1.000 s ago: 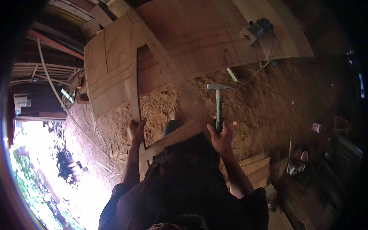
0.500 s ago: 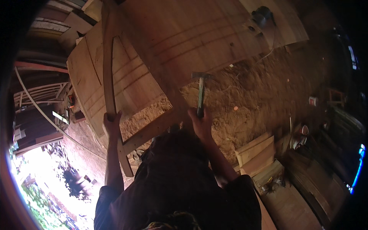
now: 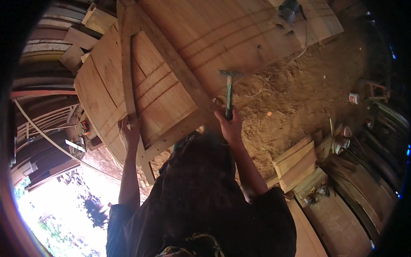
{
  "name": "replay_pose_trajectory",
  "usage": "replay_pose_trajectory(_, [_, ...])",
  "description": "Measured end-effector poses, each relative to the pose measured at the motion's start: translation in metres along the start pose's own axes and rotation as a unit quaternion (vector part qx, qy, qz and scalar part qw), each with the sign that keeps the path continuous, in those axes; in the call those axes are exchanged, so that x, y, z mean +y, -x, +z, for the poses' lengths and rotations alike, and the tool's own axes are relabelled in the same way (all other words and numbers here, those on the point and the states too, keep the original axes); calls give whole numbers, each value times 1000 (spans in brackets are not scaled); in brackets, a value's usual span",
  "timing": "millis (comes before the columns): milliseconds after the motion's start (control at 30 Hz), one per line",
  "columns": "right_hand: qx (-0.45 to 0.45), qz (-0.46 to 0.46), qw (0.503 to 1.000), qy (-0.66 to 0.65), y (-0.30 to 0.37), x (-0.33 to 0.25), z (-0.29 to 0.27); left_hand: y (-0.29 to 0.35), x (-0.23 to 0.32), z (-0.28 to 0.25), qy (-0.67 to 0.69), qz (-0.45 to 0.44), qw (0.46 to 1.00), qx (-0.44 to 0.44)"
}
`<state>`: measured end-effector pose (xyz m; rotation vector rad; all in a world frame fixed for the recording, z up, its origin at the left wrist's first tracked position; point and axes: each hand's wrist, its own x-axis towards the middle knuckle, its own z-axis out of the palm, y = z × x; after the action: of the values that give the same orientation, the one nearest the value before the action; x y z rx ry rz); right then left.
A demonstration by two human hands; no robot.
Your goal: The person assembles a wooden structure by hammering nails into wooden planks and using a power tool to smooth the edges. The person repeatedly positions planks, hammers them into place, and uses a handheld router to finish the joints.
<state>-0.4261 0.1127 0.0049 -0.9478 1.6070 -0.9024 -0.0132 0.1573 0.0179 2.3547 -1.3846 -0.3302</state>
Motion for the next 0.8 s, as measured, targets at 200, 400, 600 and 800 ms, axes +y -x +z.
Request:
replay_pose_trajectory(200, [18, -17, 1000, -6, 3, -1, 4, -5, 8, -4, -51, -7, 999, -13])
replay_pose_trajectory(400, [11, -8, 999, 30, 1, -20, -1, -1, 3, -5, -53, -23, 998, -38])
replay_pose_trajectory(600, [-23, -16, 999, 44, 2, -7, 0, -6, -3, -8, 15, -54, 997, -46])
replay_pose_trajectory(800, [-29, 4, 999, 16, 3, -16, 3, -14, -27, -7, 12, -24, 998, -52])
